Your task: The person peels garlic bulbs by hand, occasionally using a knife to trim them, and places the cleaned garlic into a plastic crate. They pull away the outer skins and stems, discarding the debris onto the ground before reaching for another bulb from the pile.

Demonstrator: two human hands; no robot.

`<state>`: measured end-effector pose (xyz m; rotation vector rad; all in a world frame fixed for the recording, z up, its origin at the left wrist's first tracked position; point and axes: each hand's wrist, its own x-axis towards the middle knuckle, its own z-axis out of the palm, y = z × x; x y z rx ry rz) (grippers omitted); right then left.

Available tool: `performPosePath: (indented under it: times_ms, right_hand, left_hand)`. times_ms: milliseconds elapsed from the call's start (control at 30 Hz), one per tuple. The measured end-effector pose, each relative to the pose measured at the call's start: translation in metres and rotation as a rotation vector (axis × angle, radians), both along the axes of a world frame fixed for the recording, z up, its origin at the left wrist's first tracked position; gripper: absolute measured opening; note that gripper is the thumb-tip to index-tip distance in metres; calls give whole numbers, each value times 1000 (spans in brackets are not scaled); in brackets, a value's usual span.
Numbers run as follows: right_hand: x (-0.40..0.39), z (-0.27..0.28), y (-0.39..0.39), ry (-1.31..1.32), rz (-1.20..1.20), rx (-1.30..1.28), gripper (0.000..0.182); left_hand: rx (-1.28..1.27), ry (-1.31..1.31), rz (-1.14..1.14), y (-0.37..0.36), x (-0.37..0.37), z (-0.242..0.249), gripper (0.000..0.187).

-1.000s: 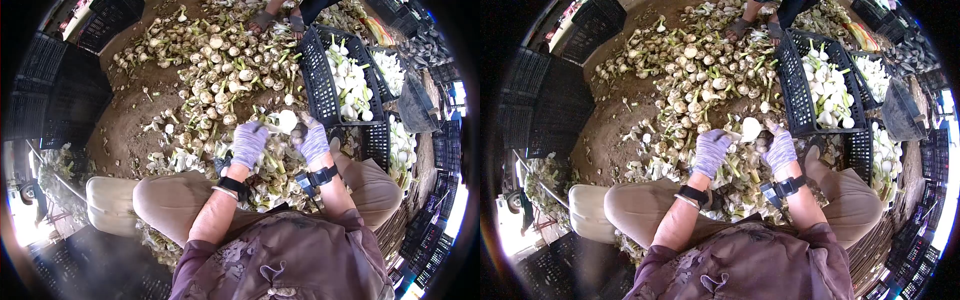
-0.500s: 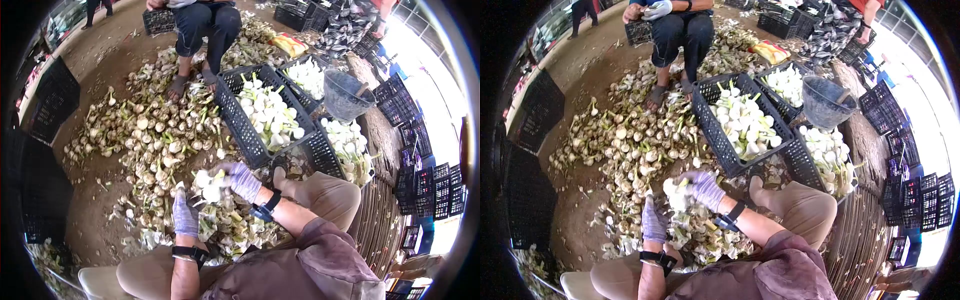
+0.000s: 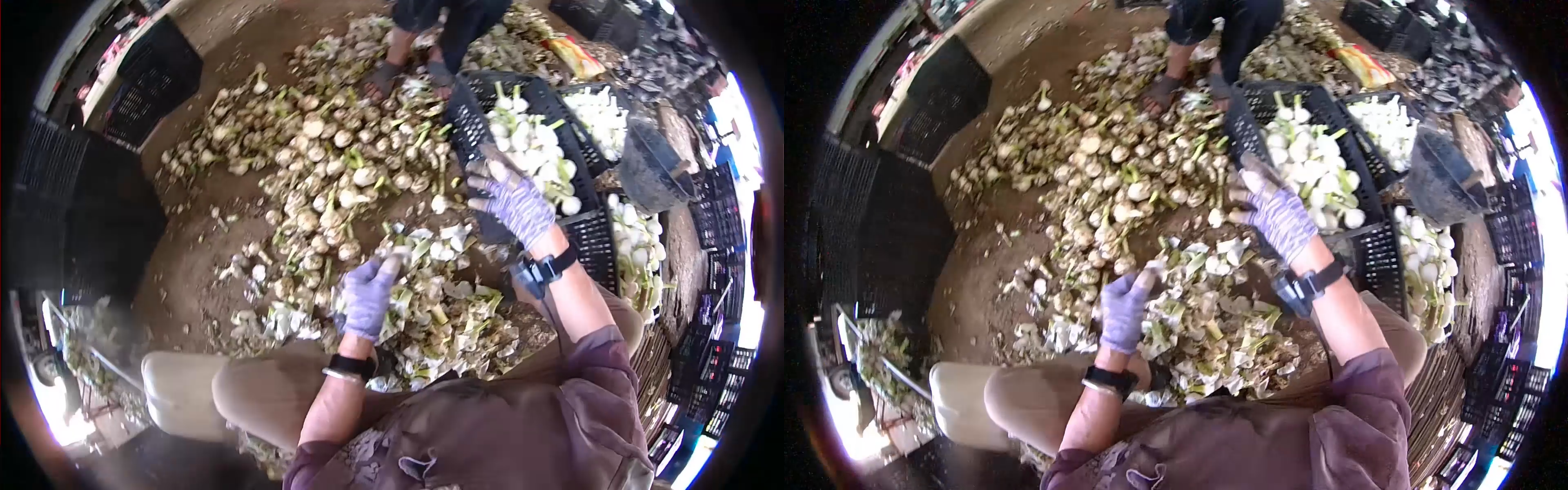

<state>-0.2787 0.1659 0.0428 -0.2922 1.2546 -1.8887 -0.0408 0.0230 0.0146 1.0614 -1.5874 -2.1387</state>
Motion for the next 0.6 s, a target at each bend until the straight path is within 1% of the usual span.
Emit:
performPosePath:
  times_ms: [33, 67, 133, 200, 267, 300, 333, 367, 400, 467, 500, 533, 567, 600]
  right_hand:
    - [41, -3, -19, -138, 60, -9, 56]
    - [73, -17, -32, -330, 100, -37, 54]
    - [120, -21, -48, -509, 180, -86, 53]
    - [144, -33, -54, -549, 218, -128, 52]
    - [157, -35, -58, -559, 183, -130, 51]
    - [160, -38, -59, -645, 227, -126, 49]
    - [163, -40, -60, -733, 274, -122, 47]
    - [168, -40, -61, -711, 258, -132, 46]
    - [173, -45, -69, -744, 237, -90, 43]
    - [181, -40, -67, -838, 262, -51, 38]
    - [188, -34, -68, -808, 249, -54, 34]
    - [191, -30, -69, -803, 260, -24, 36]
    - [195, -32, -68, -813, 270, -49, 39]
    - [198, -32, -69, -824, 278, -74, 42]
  left_hand:
    - [14, 57, -7, 3, -1, 6, 22]
    - [24, 121, -14, 3, -1, 11, 25]
    - [123, 229, -69, 1, 4, 26, 27]
    - [157, 241, -66, -3, 12, 22, 26]
    - [138, 202, -42, -4, 19, 16, 24]
    - [139, 199, -34, -5, 23, 17, 24]
    - [120, 141, -46, -8, 27, 19, 24]
    - [101, 80, -54, -12, 32, 20, 23]
    - [-21, 86, -46, -11, 35, 18, 24]
    - [-74, 35, -34, -11, 42, 17, 24]
    - [-74, 16, -58, -14, 46, 15, 25]
    - [-150, 41, -83, -17, 50, 14, 26]
    - [-219, -26, -139, -18, 55, 14, 26]
    - [-286, -93, -198, -20, 58, 25, 27]
